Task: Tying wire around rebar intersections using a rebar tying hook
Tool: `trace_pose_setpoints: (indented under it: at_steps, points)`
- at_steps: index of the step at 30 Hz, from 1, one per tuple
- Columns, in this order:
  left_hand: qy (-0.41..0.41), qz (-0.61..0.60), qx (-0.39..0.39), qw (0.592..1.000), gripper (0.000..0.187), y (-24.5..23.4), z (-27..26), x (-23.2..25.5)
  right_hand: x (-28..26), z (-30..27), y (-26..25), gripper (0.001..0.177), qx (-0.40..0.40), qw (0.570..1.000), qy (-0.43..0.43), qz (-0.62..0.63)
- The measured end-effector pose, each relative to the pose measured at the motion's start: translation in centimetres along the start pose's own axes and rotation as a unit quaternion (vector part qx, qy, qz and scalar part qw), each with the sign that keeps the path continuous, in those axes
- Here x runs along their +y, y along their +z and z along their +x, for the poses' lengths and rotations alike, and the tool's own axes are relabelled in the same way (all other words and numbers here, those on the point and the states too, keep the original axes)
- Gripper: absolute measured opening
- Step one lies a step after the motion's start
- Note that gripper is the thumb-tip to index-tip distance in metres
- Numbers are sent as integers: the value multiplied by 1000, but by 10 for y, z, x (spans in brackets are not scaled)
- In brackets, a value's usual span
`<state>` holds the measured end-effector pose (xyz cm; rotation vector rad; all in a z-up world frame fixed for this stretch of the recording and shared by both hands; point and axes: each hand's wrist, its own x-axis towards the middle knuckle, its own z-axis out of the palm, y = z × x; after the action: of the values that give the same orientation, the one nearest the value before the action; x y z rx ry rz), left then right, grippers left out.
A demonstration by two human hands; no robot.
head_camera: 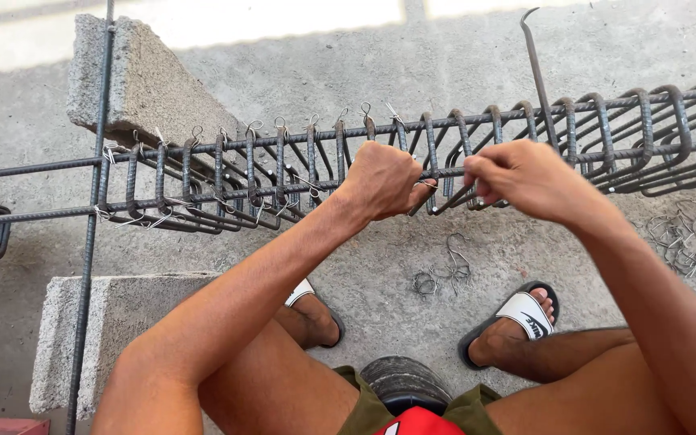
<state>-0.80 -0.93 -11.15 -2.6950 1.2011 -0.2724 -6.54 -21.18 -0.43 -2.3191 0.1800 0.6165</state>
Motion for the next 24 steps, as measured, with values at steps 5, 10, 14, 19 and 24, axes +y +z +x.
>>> trace_pose_setpoints:
  at_steps: [5,10,14,19,24]
  points:
    - [4,-71,-19,997,67,6,4,-3,38,-1,-35,46,86,972,89,-200]
    - [-72,-96,-80,990,71,-9,6,2,62,7,-42,47,110,929,146,-323]
    - [-124,-168,-104,972,58,-15,10,-3,68,10,-36,46,95,932,150,-317]
    - [-127,-192,-152,961,48,-23,14,-5,72,9,-34,50,90,932,159,-314]
    - [-111,-184,-141,966,44,-26,11,-2,76,16,-30,52,91,932,152,-316]
